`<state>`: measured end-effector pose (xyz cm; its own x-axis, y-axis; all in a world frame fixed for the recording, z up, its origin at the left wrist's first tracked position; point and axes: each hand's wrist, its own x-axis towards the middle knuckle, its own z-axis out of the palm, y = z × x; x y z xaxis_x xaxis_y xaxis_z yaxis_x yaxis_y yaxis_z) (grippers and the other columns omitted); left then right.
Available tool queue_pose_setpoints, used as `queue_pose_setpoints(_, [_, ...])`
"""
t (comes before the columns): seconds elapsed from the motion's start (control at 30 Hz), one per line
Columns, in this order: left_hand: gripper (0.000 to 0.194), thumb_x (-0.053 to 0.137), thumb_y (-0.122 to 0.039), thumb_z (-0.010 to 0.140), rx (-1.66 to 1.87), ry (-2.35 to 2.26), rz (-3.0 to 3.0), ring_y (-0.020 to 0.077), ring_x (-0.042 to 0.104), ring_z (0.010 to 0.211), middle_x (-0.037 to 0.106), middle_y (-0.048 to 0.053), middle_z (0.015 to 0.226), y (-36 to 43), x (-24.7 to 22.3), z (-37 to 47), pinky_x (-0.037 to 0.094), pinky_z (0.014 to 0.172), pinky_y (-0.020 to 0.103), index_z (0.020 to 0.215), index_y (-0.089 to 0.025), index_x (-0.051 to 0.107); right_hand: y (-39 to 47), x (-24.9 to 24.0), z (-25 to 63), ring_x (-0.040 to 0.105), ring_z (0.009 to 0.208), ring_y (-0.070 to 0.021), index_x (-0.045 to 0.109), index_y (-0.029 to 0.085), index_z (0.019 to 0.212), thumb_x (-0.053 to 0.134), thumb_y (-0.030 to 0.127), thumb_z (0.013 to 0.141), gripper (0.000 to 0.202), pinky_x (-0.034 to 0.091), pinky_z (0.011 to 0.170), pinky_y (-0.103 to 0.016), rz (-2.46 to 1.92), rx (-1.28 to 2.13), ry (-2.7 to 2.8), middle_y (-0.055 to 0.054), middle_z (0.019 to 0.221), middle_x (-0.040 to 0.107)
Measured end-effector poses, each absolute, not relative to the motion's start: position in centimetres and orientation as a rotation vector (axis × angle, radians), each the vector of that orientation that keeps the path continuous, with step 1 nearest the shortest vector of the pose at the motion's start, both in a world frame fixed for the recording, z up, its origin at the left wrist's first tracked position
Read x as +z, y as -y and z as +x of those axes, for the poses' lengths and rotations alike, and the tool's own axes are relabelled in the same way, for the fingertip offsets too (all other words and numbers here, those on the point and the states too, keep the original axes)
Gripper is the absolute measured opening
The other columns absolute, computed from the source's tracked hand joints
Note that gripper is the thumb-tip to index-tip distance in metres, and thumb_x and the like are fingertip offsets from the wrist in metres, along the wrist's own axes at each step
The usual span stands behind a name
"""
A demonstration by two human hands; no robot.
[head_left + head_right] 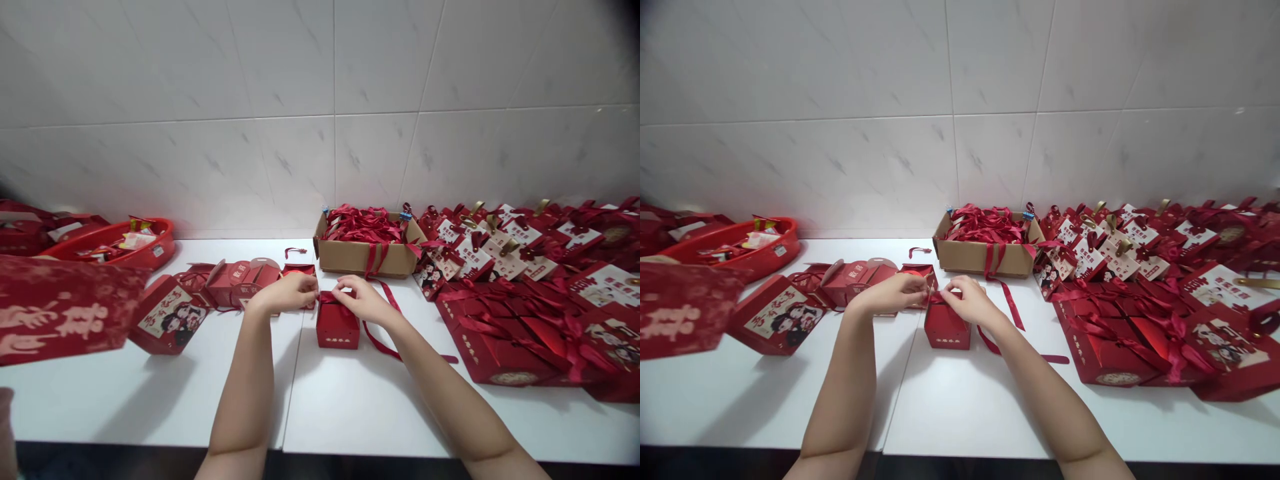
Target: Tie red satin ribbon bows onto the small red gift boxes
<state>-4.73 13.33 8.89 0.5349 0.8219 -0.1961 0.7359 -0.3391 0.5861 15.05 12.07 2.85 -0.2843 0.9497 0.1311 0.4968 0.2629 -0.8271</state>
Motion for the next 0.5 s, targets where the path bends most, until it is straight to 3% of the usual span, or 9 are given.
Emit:
queue_pose_setpoints(0.13, [0.024,0.043,-0.038,0.083,0.522,-1.253,2.117,0.0148,0.056,0.071,0.061,0.003,0.077,-12.7,10.0,-5.5,0.043,0.063,0.026,0.075,-0.017,0.053,-12.6,3.6,17.2,0.053,0.111,-0.0192,0.059,0.021,0.106,0.042,0.025,0.086,0.027,0.041,0.094,-0.033,-1.264,0.965,1.879,-0.006,0.118,0.059])
queue_pose_setpoints(0.27, [0.022,0.046,-0.036,0.085,0.901,-1.125,1.914,0.0153,0.060,0.088,0.064,0.006,0.096,-12.1,10.7,-5.7,0.046,0.080,0.029,0.082,-0.016,0.056,-12.8,4.0,19.3,0.050,0.118,-0.0232,0.051,0.021,0.123,0.047,0.013,0.076,0.048,0.040,0.097,-0.037,-1.314,1.070,1.968,-0.008,0.134,0.049])
queue_pose_setpoints(0.37, [0.019,0.051,-0.035,0.084,1.116,-1.026,1.717,0.0172,0.062,0.094,0.066,0.007,0.099,-11.8,10.9,-5.7,0.048,0.087,0.033,0.080,-0.016,0.055,-12.8,3.9,20.2,0.053,0.114,-0.0269,0.044,0.021,0.131,0.054,0.020,0.076,0.057,0.045,0.091,-0.038,-1.415,1.185,2.018,-0.011,0.138,0.045])
queue_pose_setpoints(0.5, [0.019,0.055,-0.034,0.082,1.263,-0.968,1.541,0.0203,0.065,0.091,0.069,0.007,0.093,-11.4,11.3,-5.8,0.050,0.088,0.038,0.077,-0.016,0.053,-12.6,4.1,20.7,0.057,0.107,-0.0277,0.047,0.017,0.129,0.061,0.038,0.076,0.058,0.046,0.087,-0.035,-1.511,1.224,2.069,-0.014,0.123,0.058])
